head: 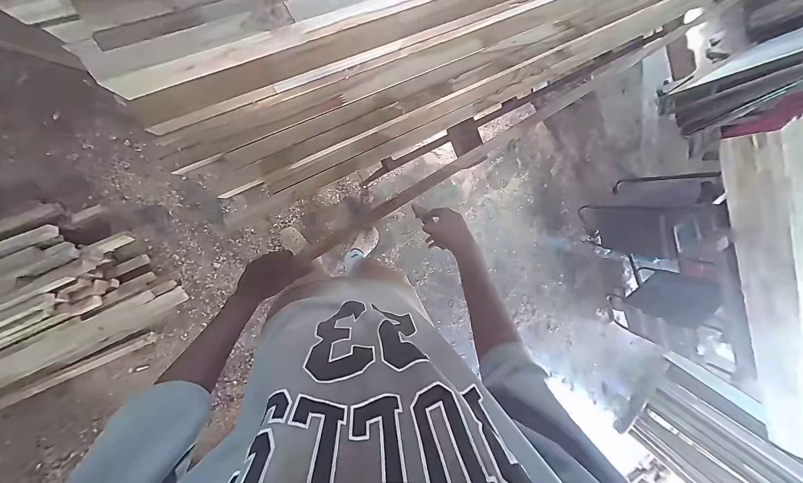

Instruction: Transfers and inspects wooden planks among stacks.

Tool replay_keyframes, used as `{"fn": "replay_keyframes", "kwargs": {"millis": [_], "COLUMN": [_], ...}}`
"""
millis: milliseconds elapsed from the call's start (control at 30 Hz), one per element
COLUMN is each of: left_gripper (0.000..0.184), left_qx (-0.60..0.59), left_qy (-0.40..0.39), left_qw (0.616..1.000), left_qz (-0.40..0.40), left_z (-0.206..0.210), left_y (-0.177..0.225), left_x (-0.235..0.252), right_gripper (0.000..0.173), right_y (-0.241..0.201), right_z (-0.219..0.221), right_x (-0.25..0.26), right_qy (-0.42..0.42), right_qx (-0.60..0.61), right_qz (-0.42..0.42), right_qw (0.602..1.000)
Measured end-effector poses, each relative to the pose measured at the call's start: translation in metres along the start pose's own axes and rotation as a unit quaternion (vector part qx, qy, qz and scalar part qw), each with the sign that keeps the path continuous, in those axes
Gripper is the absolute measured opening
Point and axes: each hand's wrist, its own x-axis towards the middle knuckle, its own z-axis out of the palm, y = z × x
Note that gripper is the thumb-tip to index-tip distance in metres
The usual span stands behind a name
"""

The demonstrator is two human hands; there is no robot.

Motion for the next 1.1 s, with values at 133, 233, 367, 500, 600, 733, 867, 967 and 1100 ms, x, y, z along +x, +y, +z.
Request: {"fn": "replay_keyframes", "kwargs": {"millis": [133, 233, 367, 500, 600, 733, 867, 967, 1100], "left_gripper": [0.059, 0.059, 0.048, 0.047, 0.047, 0.054, 0.059, 0.058, 0.054], "left_qx": [-0.148, -0.205, -0.238, -0.188, -0.172, -0.173, -0.102, -0.06, -0.085], "left_qy": [-0.12, -0.133, -0.151, -0.133, -0.112, -0.051, -0.001, 0.011, 0.044], "left_qw": [0.98, 0.97, 0.959, 0.973, 0.979, 0.983, 0.995, 0.998, 0.995], "left_qz": [0.05, -0.005, 0.005, 0.025, 0.014, 0.034, 0.009, -0.011, 0.038], "left_z": [-0.018, -0.027, -0.034, -0.021, -0.02, -0.014, -0.01, -0.001, 0.006], "left_y": [-0.021, -0.011, -0.003, -0.024, -0.022, -0.021, -0.007, -0.008, -0.023], "left_x": [0.018, 0.013, 0.009, 0.027, 0.023, 0.01, -0.002, -0.001, 0.0], "right_gripper": [0.047, 0.044, 0.05, 0.052, 0.066, 0.045, 0.047, 0.049, 0.045], "right_y": [0.055, 0.083, 0.1, 0.096, 0.089, 0.091, 0.064, 0.039, 0.035], "right_z": [-0.015, -0.01, -0.007, -0.014, -0.02, -0.063, -0.082, -0.042, 0.003], "right_x": [0.006, 0.022, 0.074, 0.12, 0.102, 0.074, 0.109, 0.089, 0.036], "right_qy": [0.02, 0.068, 0.204, 0.308, 0.244, 0.189, 0.187, 0.124, -0.005], "right_qx": [0.306, 0.396, 0.23, 0.062, -0.117, -0.051, 0.176, 0.176, 0.143], "right_qz": [-0.02, -0.071, -0.141, -0.171, -0.058, -0.048, -0.056, -0.05, -0.047], "right_qw": [0.952, 0.913, 0.941, 0.934, 0.961, 0.98, 0.965, 0.975, 0.989]}}
